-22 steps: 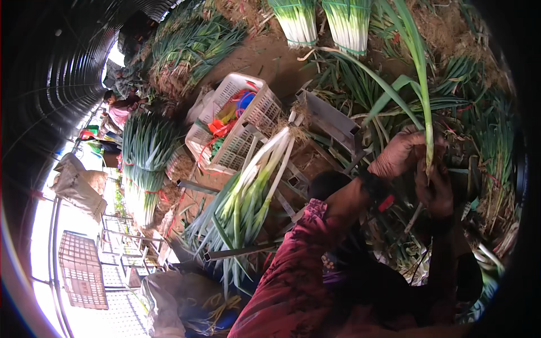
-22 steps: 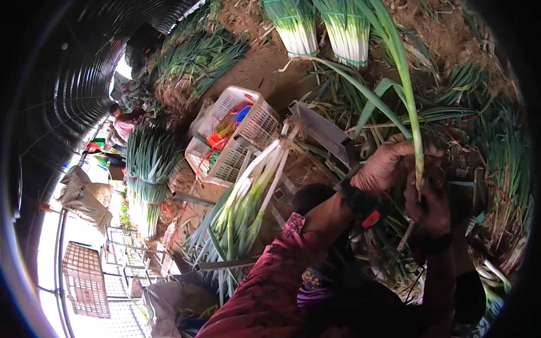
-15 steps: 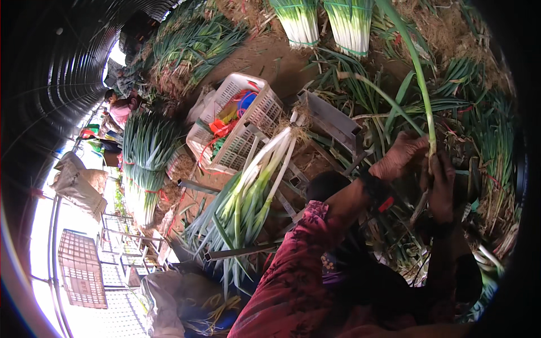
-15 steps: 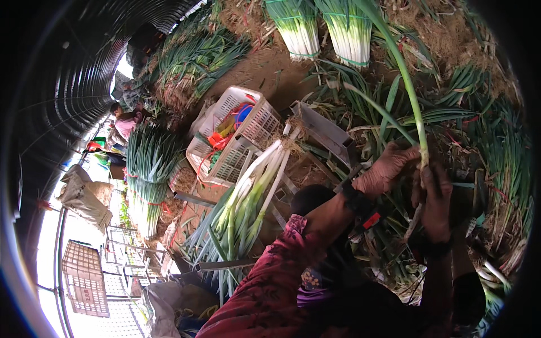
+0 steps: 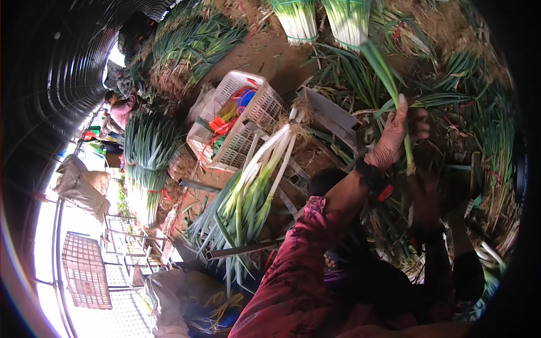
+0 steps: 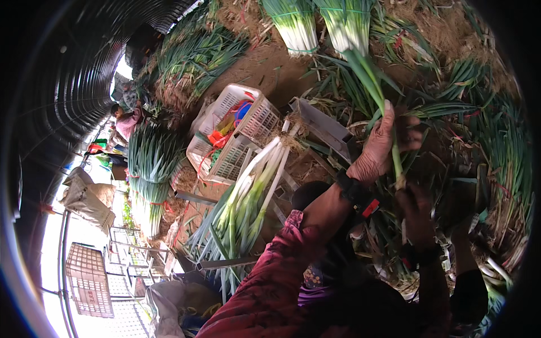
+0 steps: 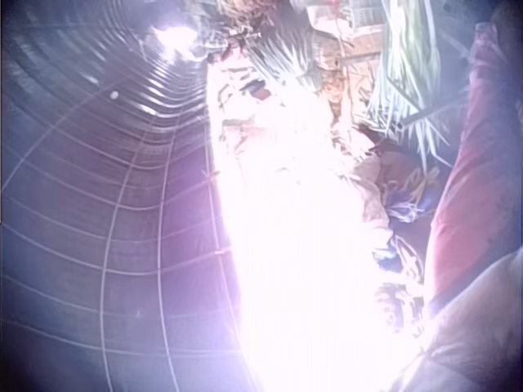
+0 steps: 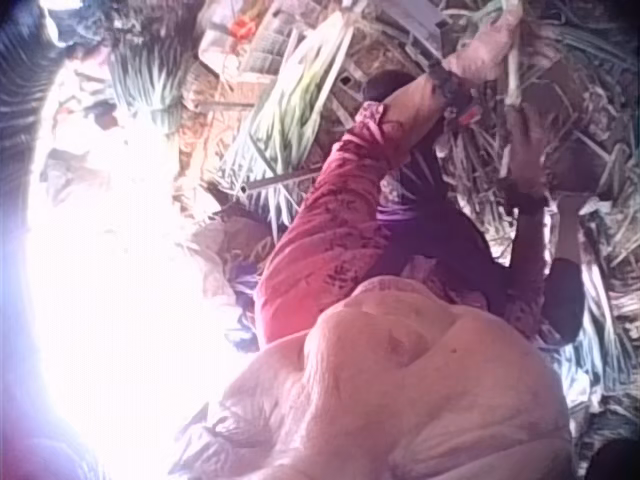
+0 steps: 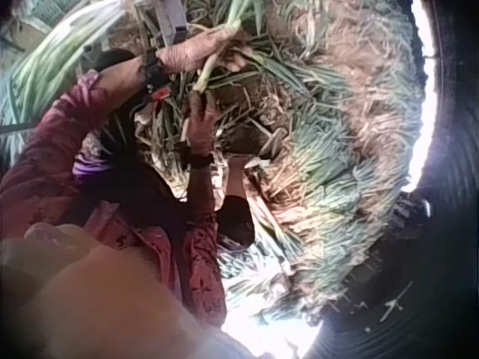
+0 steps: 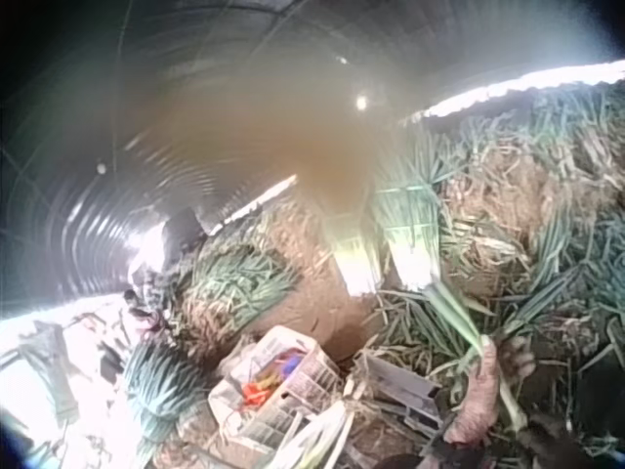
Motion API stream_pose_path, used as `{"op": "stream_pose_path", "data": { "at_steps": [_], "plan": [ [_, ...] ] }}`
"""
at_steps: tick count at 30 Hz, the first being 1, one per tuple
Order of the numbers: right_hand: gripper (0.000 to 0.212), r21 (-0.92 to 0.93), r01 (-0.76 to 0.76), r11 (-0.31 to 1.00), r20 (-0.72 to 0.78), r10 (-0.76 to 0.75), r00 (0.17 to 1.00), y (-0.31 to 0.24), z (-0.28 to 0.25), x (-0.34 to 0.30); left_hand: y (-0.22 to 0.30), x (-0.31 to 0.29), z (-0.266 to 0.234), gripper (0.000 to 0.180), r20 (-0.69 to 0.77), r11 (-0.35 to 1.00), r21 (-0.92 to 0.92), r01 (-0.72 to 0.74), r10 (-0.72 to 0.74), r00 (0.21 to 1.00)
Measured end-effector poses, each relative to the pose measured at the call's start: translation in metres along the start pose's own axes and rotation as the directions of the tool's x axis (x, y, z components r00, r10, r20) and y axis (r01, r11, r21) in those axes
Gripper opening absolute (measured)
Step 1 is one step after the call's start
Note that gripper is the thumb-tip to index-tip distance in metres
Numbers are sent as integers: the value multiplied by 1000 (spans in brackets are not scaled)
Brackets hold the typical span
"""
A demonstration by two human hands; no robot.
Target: The person cleans green onions by hand, pulling off the outer layers and roots from the stalks one at a time. The cleaned onions are then gathered into a bundle held in the other hand.
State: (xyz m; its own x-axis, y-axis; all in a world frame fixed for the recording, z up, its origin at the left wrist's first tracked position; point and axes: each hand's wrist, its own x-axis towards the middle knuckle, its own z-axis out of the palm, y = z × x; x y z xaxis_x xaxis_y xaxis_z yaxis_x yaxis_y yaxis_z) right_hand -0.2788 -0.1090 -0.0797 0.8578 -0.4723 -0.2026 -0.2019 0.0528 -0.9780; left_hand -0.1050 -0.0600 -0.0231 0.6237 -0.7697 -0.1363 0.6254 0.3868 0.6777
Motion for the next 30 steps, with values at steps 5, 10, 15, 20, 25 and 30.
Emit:
{"op": "stream_pose_path", "data": {
  "at_steps": [5, 10, 15, 20, 25, 30],
  "plan": [
    [47, -664, 469, 582, 327, -338, 883, 62, -8, 17, 6, -5, -13, 53, 154, 996, 56, -76, 67, 986],
    [46, -295, 296, 909, 127, -270, 955, 52, -8, 30, -3, -4, 11, 59, 226, 974, 149, -170, 134, 965],
    [39, -228, 629, 743, -34, -652, 758, 7, 13, 31, 4, -3, 7, 71, 155, 979, -7, -202, 200, 967],
    [20, -56, 367, 928, -242, -370, 897, -38, 24, 27, 5, -5, -3, 51, 124, 987, -99, -126, 137, 983],
    [23, -234, 222, 947, -184, -267, 946, -22, 21, 23, 2, -5, -6, 43, 46, 992, -102, -76, 81, 996],
    [29, -483, 414, 771, -83, -511, 855, -6, 24, 24, 5, -12, -13, 40, -145, 991, -100, -93, 78, 986]
  ]
}}
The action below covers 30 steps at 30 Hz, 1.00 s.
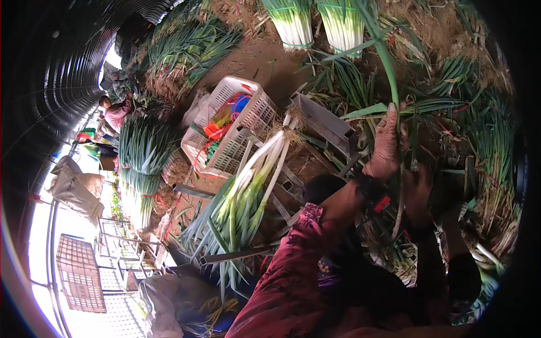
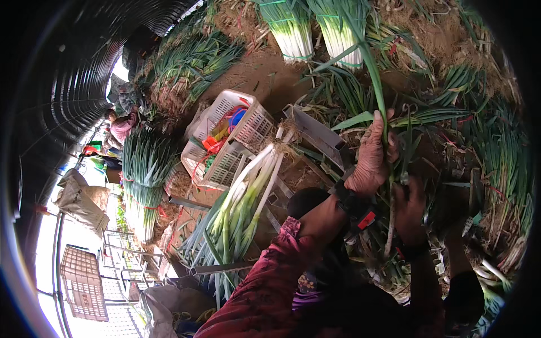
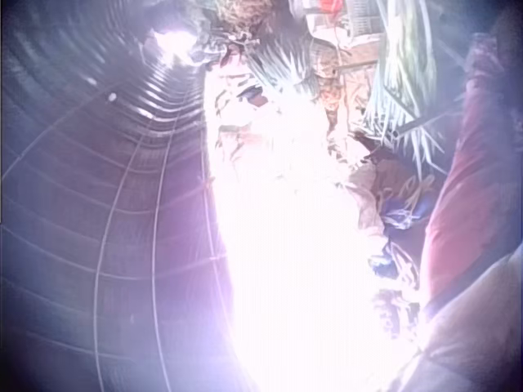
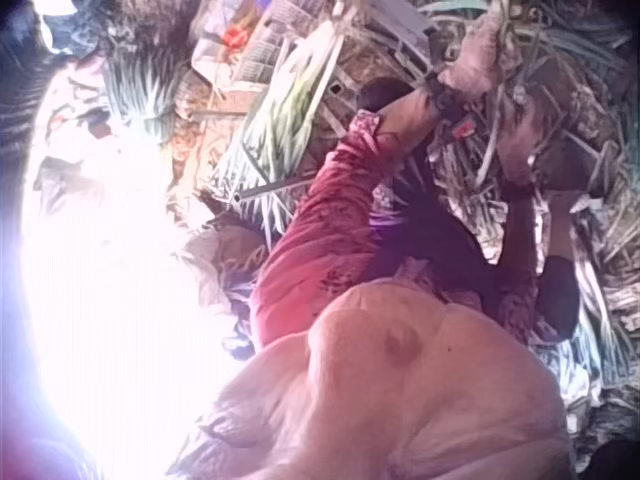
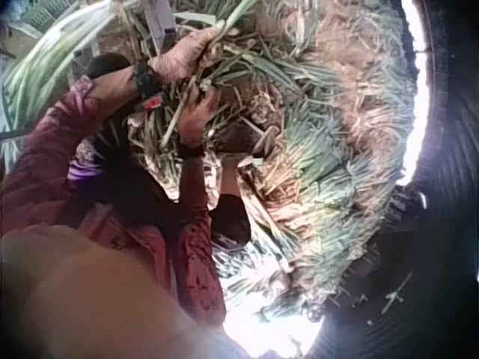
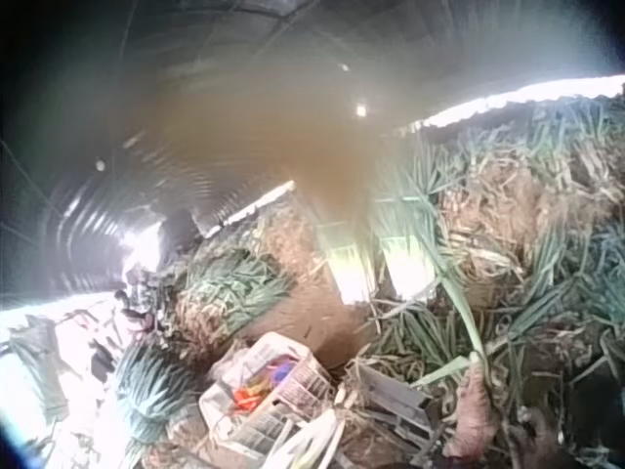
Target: The person cleans green onions by hand, pulling off the outer layers and roots from the stalks one at a time. The cleaned onions are then gathered into a bundle held in the other hand.
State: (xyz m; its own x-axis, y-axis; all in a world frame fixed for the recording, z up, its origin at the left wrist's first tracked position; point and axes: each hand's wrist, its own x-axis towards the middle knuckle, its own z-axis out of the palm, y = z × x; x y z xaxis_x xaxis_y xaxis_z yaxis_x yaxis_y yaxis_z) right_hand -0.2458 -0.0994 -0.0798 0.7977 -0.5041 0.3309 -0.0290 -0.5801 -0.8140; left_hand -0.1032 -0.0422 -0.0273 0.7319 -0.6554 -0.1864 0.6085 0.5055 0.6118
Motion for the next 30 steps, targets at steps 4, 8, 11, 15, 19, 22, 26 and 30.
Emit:
{"op": "stream_pose_path", "data": {
  "at_steps": [4, 8, 11, 15, 19, 22, 26, 30],
  "plan": [
    [35, 128, -82, 988, -202, 106, 974, 71, -1, -11, -21, 17, 15, 39, -26, 994, -88, -59, 57, 998],
    [44, -474, 222, 852, -104, -305, 947, 58, 0, -19, -8, 15, 5, 39, -59, 994, -44, -99, 96, 994],
    [44, -317, 210, 925, 171, -162, 972, 97, -14, -31, 7, 15, 4, 39, -13, 990, -57, -129, 128, 992],
    [41, -365, 317, 875, 448, -133, 884, -89, 104, 107, 29, 18, -3, 44, -47, 980, -14, -201, 200, 979],
    [37, -338, 515, 787, 768, -86, 635, 31, 8, -42, 74, 16, -26, 43, -38, 923, 7, -386, 386, 922],
    [36, -352, 339, 873, 710, 13, 704, 134, -68, -124, 52, 19, -14, 32, 2, 951, -62, -302, 303, 953],
    [35, 19, -431, 902, 149, 423, 894, 173, -68, -58, 17, 22, 7, 24, 114, 972, -15, -234, 234, 965],
    [41, -253, 151, 956, 177, -107, 978, 11, -31, 19, -14, 18, 15, 26, 73, 972, 35, -233, 230, 970]
  ]
}}
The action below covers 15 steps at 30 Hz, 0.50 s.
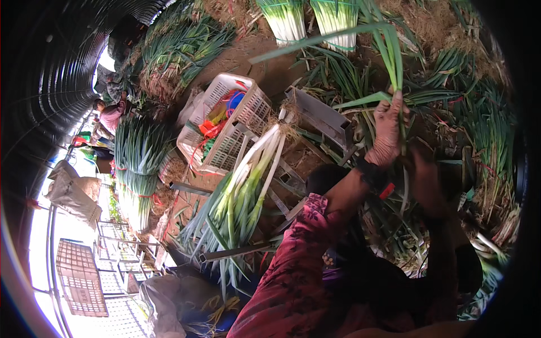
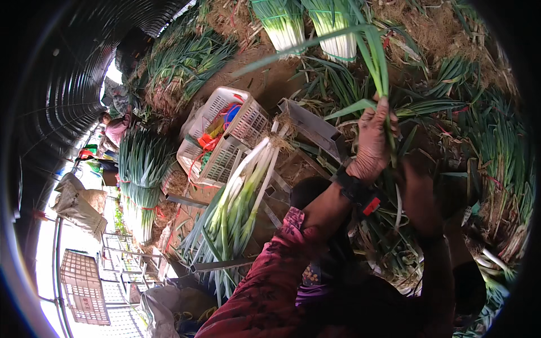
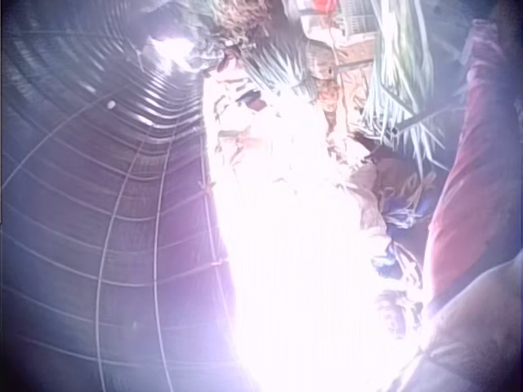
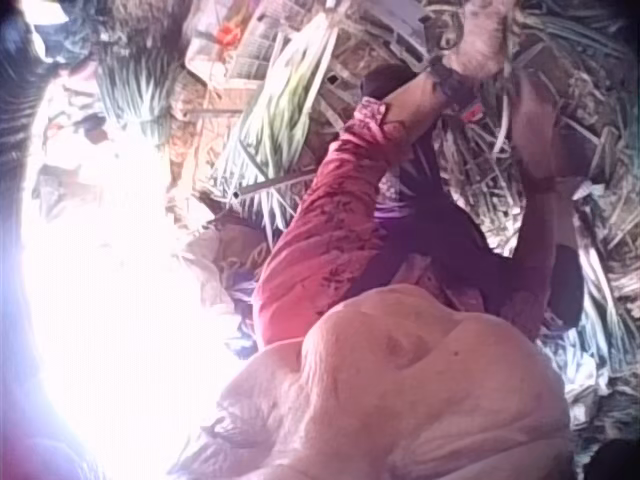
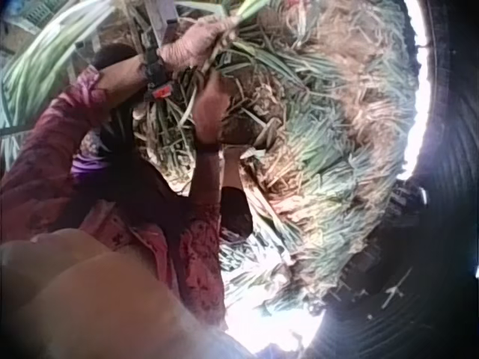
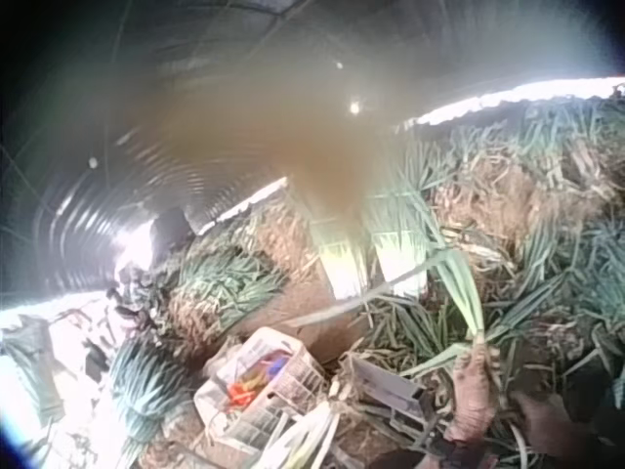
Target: The person cleans green onions by hand, pulling off the outer layers and roots from the stalks one at a time. The cleaned onions are then gathered into a bundle held in the other hand.
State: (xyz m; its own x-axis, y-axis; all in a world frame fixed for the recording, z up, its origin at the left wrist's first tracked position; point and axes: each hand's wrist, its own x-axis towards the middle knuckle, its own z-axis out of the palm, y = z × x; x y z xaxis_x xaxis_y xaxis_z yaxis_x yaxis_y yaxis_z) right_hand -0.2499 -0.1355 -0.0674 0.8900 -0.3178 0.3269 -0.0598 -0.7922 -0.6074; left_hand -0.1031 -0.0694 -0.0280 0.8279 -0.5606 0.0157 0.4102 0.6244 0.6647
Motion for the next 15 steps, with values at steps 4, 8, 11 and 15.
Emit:
{"op": "stream_pose_path", "data": {
  "at_steps": [4, 8, 11, 15],
  "plan": [
    [42, -198, 109, 974, 49, -101, 994, 12, 17, -2, -6, -7, -4, 28, -93, 1000, -4, -10, 10, 996],
    [44, -87, 227, 970, -28, -230, 973, 18, 13, -9, -3, -11, -8, 27, -60, 997, -71, 22, -26, 998],
    [44, -1, 4, 1000, 4, -4, 1000, -20, 5, -6, 3, -12, -4, 29, -122, 993, -114, 28, -42, 992],
    [33, -102, 32, 994, -97, -42, 994, -34, 12, 2, 30, -6, -24, 32, 142, 983, -125, 136, -118, 983]
  ]
}}
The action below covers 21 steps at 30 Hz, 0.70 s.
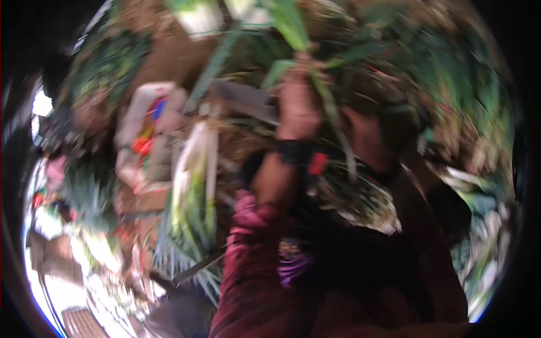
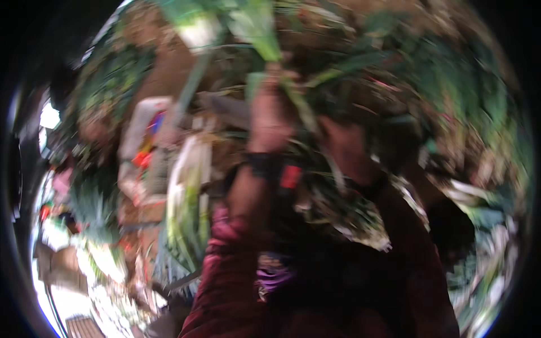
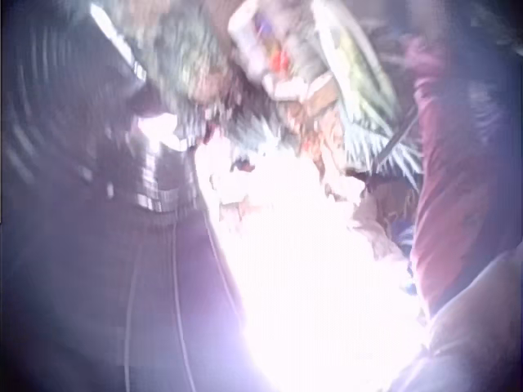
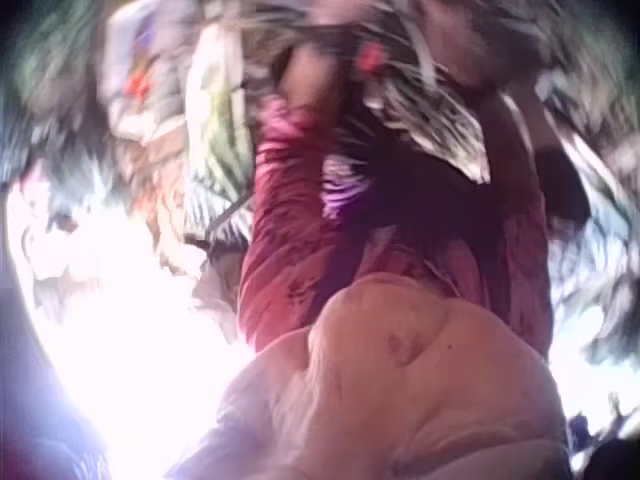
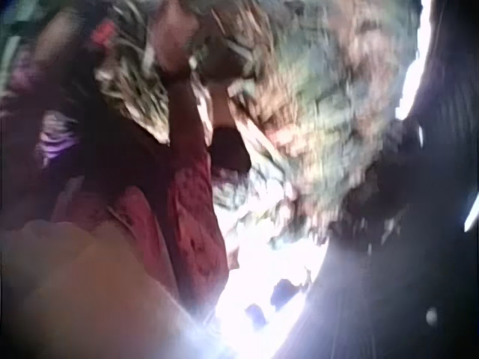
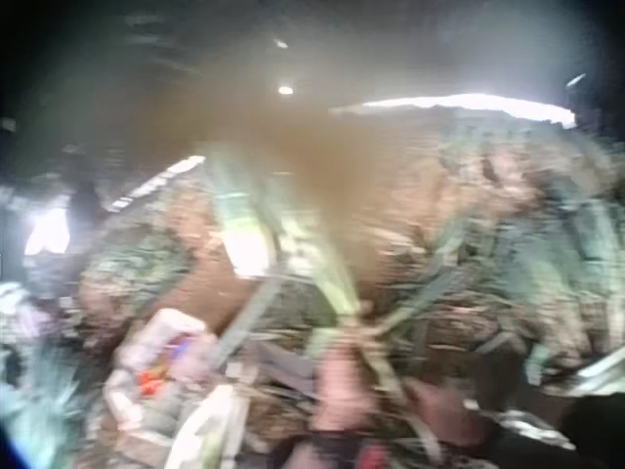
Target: The person cleans green onions by hand, pulling off the outer layers and roots from the stalks one at a time. The cleaned onions are then gathered into a bundle held in the other hand.
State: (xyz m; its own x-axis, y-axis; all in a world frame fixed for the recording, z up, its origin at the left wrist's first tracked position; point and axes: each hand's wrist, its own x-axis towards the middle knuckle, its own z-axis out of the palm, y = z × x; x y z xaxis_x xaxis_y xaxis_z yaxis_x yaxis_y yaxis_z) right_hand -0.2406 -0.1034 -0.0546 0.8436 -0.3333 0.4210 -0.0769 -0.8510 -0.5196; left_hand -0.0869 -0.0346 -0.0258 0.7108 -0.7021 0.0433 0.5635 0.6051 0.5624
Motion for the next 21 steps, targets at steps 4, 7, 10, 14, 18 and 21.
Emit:
{"op": "stream_pose_path", "data": {
  "at_steps": [4, 7, 10, 14, 18, 21],
  "plan": [
    [20, 291, 3, 957, -132, 38, 991, 20, 3, 2, 2, 3, 15, 40, 115, 1000, -1, 26, -25, 993],
    [15, 426, -33, 904, -97, 81, 992, 18, 3, 0, 3, 8, 9, 38, 308, 989, -108, 103, -65, 949],
    [17, 482, -223, 847, 66, 219, 974, 20, -1, -2, -2, 6, 11, 38, 336, 979, -158, 132, -72, 939],
    [18, 626, -634, 454, 348, 565, 749, 59, 26, -34, 7, 8, 20, 33, 487, 940, -297, 169, -3, 873],
    [20, 816, -390, -427, 562, 427, 708, 75, 25, -51, 36, 8, 5, 30, 460, 961, -276, 35, 100, 882],
    [18, 814, -202, -545, 456, 384, 803, 35, 0, -41, 42, 4, -4, 25, 377, 956, -294, 12, 104, 920]
  ]
}}
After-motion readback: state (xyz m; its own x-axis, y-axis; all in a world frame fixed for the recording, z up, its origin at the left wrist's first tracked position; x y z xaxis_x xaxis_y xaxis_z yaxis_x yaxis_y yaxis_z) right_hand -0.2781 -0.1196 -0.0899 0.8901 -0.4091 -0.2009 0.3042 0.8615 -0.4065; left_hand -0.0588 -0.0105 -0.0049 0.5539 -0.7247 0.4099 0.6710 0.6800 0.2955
